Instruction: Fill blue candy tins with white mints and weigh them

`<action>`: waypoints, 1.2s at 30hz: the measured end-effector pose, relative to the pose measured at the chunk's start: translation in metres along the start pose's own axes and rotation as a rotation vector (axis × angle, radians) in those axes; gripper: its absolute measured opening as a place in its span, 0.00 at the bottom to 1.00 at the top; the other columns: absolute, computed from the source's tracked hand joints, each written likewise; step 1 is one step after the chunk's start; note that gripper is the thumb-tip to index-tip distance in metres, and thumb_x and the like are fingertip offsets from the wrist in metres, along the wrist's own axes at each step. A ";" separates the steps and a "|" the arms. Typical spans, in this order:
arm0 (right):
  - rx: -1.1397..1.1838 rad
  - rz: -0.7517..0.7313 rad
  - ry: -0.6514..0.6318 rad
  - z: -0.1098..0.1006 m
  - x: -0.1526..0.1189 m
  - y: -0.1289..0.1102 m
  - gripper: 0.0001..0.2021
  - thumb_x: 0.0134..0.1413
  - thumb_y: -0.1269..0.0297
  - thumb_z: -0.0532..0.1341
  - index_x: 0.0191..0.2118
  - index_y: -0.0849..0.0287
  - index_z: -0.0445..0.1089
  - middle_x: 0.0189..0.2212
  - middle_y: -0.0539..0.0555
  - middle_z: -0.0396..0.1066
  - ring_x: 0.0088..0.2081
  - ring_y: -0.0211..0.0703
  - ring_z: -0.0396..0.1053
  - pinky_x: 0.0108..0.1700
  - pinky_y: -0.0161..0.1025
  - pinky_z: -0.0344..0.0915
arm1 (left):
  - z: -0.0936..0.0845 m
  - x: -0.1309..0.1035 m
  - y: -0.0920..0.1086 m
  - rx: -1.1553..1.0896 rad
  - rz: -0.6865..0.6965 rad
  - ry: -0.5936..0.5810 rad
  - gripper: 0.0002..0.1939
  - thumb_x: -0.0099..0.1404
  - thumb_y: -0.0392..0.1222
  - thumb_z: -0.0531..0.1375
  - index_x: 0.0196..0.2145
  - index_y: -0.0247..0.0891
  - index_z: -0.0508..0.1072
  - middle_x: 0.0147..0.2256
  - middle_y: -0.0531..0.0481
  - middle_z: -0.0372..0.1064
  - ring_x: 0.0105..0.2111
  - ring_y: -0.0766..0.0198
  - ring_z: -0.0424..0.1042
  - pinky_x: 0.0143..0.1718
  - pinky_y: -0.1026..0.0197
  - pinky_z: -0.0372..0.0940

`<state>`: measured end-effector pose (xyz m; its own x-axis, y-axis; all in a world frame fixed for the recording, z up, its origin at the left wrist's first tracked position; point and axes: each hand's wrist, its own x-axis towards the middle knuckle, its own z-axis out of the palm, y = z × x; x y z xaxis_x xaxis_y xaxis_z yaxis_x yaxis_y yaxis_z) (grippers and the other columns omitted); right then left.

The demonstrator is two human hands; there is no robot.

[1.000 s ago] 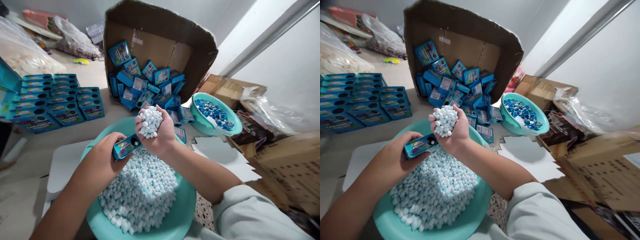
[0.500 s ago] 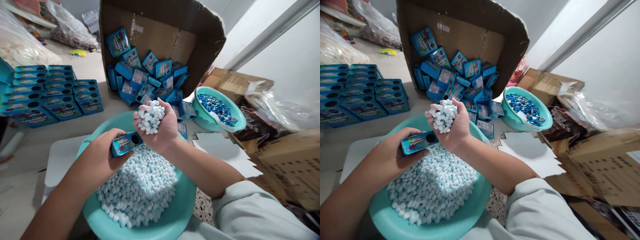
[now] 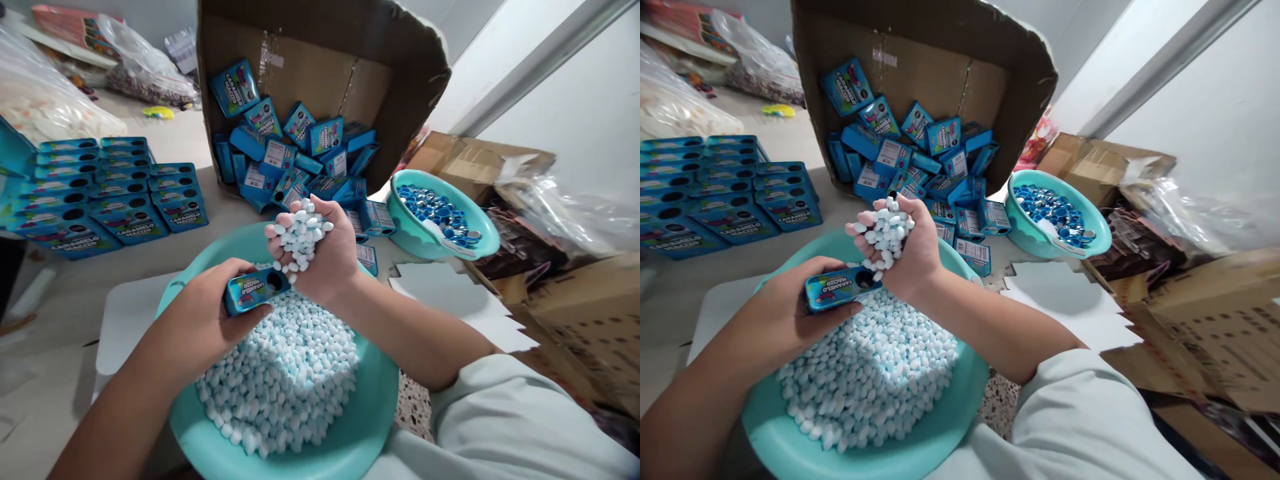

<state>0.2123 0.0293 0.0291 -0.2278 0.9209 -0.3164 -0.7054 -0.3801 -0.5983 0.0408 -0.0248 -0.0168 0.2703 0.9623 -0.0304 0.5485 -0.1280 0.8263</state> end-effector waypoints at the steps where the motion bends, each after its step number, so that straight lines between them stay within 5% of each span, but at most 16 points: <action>1: -0.006 0.002 0.001 0.000 -0.001 0.000 0.11 0.60 0.57 0.59 0.30 0.57 0.66 0.21 0.48 0.70 0.26 0.39 0.72 0.28 0.33 0.70 | 0.000 0.000 0.000 0.004 -0.004 0.001 0.24 0.61 0.60 0.65 0.48 0.43 0.74 0.41 0.48 0.78 0.39 0.53 0.78 0.38 0.56 0.71; 20: -0.085 -0.114 -0.052 0.001 -0.003 0.006 0.13 0.59 0.54 0.61 0.27 0.55 0.66 0.22 0.50 0.70 0.35 0.46 0.76 0.36 0.41 0.76 | -0.003 -0.002 0.007 0.066 0.039 0.080 0.23 0.60 0.59 0.65 0.46 0.41 0.75 0.39 0.48 0.77 0.36 0.55 0.77 0.38 0.57 0.70; 36: -0.214 -0.209 -0.195 0.001 -0.003 0.008 0.13 0.58 0.56 0.61 0.27 0.57 0.71 0.22 0.49 0.69 0.27 0.39 0.70 0.31 0.35 0.68 | -0.003 -0.003 0.008 0.050 0.040 0.104 0.21 0.60 0.58 0.64 0.45 0.42 0.75 0.38 0.49 0.78 0.35 0.56 0.76 0.36 0.58 0.70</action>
<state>0.2066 0.0232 0.0257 -0.2314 0.9722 -0.0367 -0.5986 -0.1720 -0.7824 0.0420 -0.0277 -0.0082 0.2108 0.9755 0.0624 0.5785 -0.1759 0.7965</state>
